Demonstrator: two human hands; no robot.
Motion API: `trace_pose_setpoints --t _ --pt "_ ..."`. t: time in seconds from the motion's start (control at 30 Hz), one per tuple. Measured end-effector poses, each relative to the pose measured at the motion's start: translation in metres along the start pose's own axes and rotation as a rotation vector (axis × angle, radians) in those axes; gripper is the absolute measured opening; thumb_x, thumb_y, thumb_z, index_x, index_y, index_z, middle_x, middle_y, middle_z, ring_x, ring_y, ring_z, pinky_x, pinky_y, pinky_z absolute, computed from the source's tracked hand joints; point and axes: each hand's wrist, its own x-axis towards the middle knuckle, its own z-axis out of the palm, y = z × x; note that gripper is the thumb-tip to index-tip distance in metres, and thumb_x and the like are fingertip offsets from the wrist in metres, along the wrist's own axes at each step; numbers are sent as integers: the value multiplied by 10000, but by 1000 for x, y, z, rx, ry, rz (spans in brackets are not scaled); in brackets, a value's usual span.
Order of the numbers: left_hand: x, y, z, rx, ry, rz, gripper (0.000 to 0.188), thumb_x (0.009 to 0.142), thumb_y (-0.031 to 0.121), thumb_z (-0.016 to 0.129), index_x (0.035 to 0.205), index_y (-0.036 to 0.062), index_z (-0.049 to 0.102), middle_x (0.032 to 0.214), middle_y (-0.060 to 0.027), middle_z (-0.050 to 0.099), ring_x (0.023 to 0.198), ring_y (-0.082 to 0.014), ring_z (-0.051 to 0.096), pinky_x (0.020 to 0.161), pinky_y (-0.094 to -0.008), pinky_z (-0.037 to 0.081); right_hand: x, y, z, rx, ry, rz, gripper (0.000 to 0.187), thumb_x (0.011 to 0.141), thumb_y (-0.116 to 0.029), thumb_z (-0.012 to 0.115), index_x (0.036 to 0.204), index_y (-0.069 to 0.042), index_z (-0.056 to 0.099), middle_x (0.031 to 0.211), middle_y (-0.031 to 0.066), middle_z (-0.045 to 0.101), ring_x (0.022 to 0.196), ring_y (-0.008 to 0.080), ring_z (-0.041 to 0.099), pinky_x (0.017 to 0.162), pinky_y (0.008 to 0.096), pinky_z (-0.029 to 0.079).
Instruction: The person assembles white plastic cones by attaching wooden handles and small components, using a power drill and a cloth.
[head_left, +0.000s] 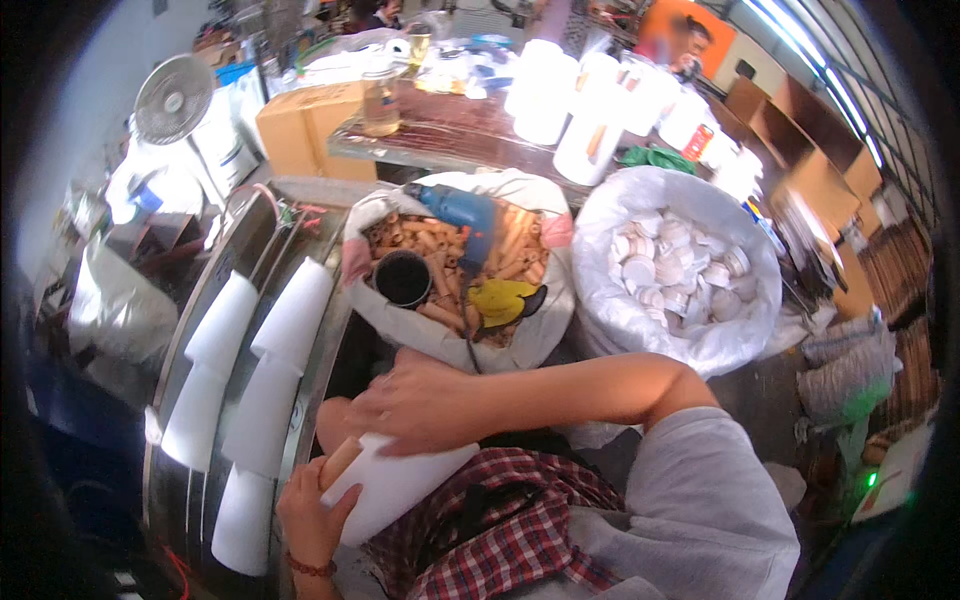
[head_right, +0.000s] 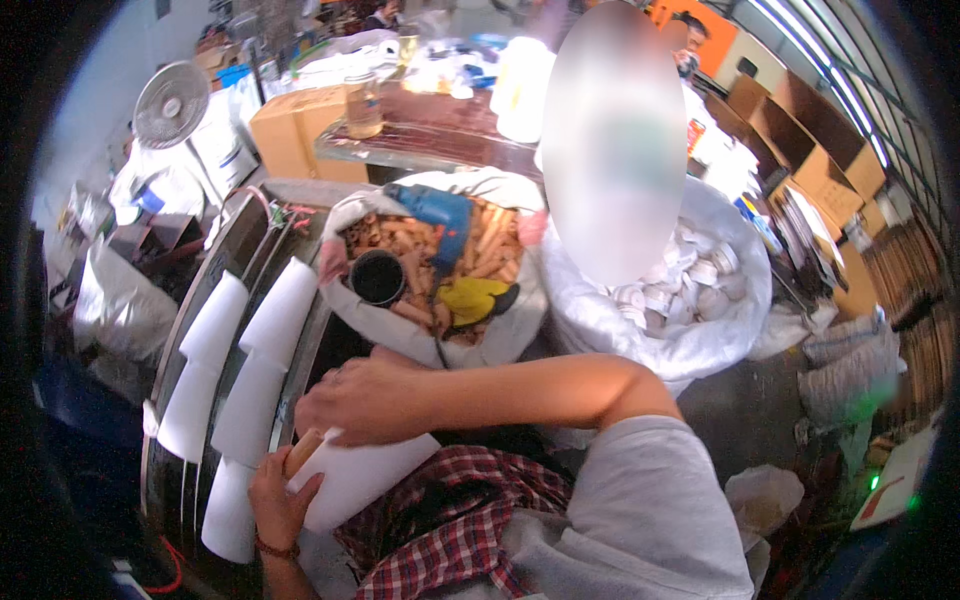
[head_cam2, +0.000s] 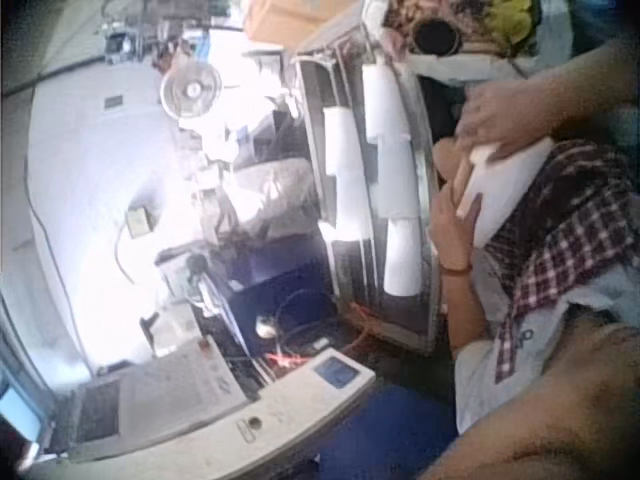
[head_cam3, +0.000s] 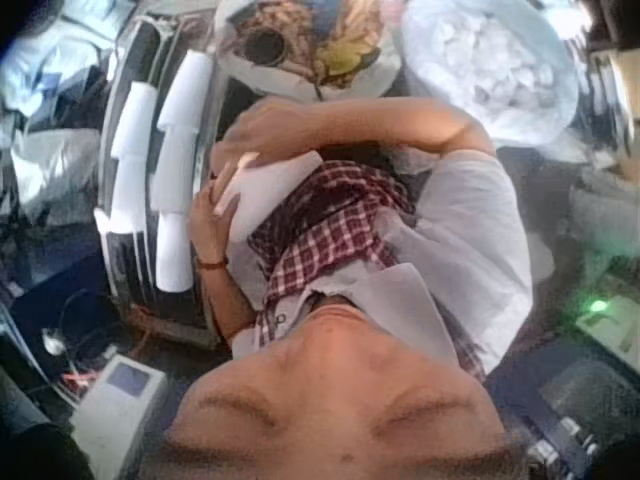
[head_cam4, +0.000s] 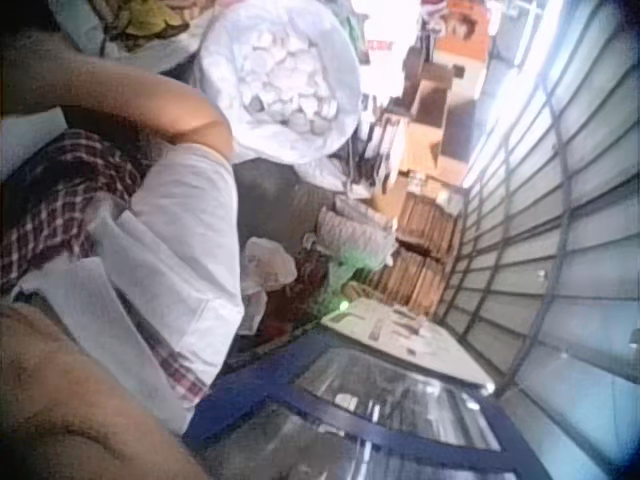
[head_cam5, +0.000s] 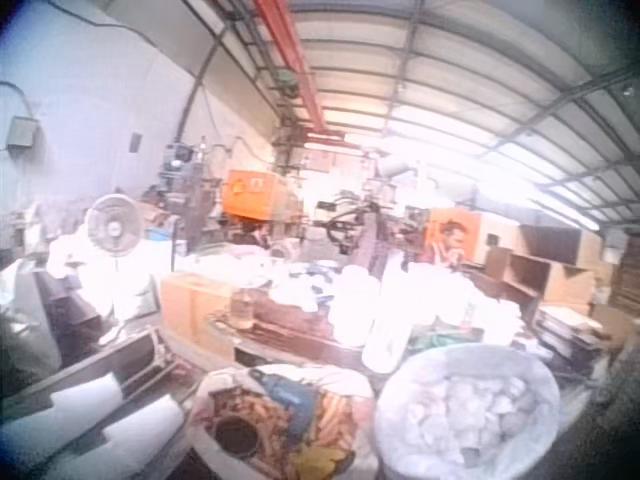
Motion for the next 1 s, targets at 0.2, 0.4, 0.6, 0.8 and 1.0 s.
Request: trace_pose_setpoints --t 0.2,0.4,0.6,0.8,1.0 --pt "27 17 3 46 -129 58 378 726 294 728 995 73 580 828 -138 612 739 -343 604 630 -418 471 -201 58 -133 -177 137 1012 323 841 -254 626 1099 -64 591 1054 132 610 943 283 611 806 359 481" --pt "43 23 4 165 -193 21 279 779 296 684 874 59 571 731 -156 618 670 -363 603 601 -441 471 -371 116 -173 -579 -216 1307 224 733 -99 595 947 -49 548 973 135 576 915 321 589 778 421 479" --pt "50 -13 -6 -50 -36 -273 233 823 210 637 765 9 536 620 -128 601 537 -266 604 488 -384 461 -406 185 -112 -824 -696 797 269 788 -146 563 1054 -108 560 1208 106 514 1185 261 454 838 473 442" --pt "37 -36 -18 -896 371 -582 265 941 287 506 1000 29 529 754 -37 588 604 -131 587 517 -256 485 -425 205 -96 -839 -880 634 287 838 -222 500 1112 -167 568 1316 71 453 1263 258 389 951 516 370" --pt "24 -71 36 -1724 523 -596 185 900 128 500 1066 47 481 993 -64 561 927 -163 569 801 -297 472 -434 200 -103 -790 -748 780 303 829 -187 513 1116 -94 551 1283 113 464 1234 286 399 946 472 391"
